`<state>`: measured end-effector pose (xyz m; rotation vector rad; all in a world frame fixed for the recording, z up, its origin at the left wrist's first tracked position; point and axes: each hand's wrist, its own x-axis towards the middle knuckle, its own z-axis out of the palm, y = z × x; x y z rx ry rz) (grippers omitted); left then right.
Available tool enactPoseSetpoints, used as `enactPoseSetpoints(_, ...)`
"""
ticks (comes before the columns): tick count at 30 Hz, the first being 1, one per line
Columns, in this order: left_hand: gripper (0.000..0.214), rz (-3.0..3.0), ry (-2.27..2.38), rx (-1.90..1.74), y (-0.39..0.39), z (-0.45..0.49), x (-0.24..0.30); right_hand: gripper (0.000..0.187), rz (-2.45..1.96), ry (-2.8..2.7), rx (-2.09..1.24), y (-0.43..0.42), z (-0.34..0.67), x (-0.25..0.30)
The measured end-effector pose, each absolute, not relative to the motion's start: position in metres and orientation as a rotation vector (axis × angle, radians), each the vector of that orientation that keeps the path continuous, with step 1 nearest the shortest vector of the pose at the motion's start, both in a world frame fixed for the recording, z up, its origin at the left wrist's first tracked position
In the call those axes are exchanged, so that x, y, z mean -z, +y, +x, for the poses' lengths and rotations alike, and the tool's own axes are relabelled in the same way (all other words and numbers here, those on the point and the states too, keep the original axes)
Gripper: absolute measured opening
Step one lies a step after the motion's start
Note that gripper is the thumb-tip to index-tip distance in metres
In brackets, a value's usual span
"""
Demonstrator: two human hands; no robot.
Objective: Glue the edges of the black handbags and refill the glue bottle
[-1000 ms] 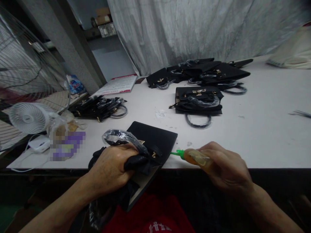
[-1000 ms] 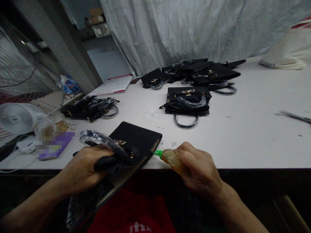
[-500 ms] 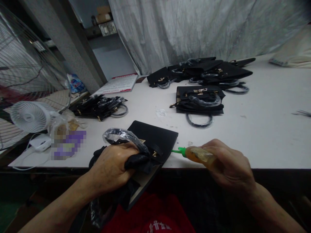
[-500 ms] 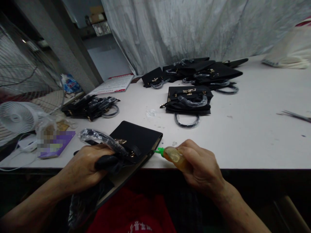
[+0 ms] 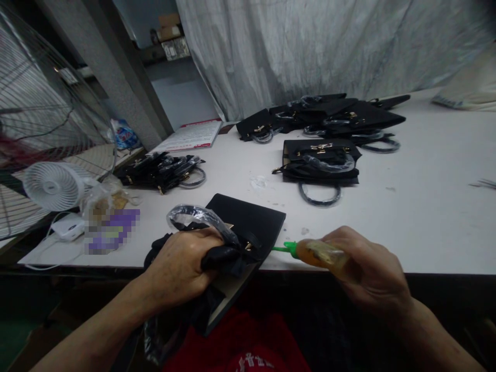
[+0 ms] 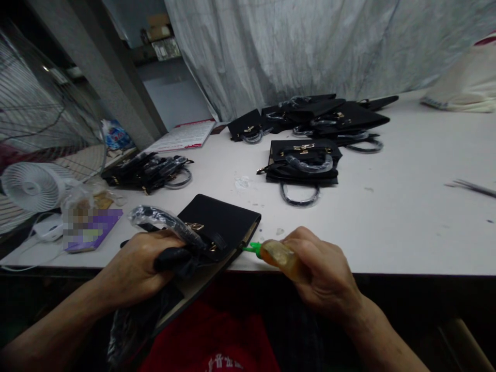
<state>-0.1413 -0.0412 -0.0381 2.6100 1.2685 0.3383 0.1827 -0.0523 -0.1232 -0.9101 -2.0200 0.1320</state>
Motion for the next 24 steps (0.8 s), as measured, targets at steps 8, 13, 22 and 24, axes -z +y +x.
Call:
enactPoseSetpoints(8, 0.022, 2.581, 1.289, -0.298, -0.041, -0.142, 0.038, 0.017, -0.936, -1.93, -0.154, -0.055, 0.183, 0.126)
enactPoseSetpoints(13, 0.024, 2.592, 1.247, -0.34, -0.041, -0.142, 0.038, 0.018, -0.956, -1.831, -0.266, -0.063, 0.179, 0.125)
enactPoseSetpoints(22, 0.022, 2.587, 1.277, -0.248, -0.04, -0.136, 0.035, 0.017, -0.879, -1.942, -0.25, -0.074, 0.171, 0.123)
enactPoseSetpoints(24, 0.021, 2.593, 1.289, -0.216, -0.04, -0.135, 0.035, 0.017, -0.884, -1.971, -0.224, -0.075, 0.17, 0.126)
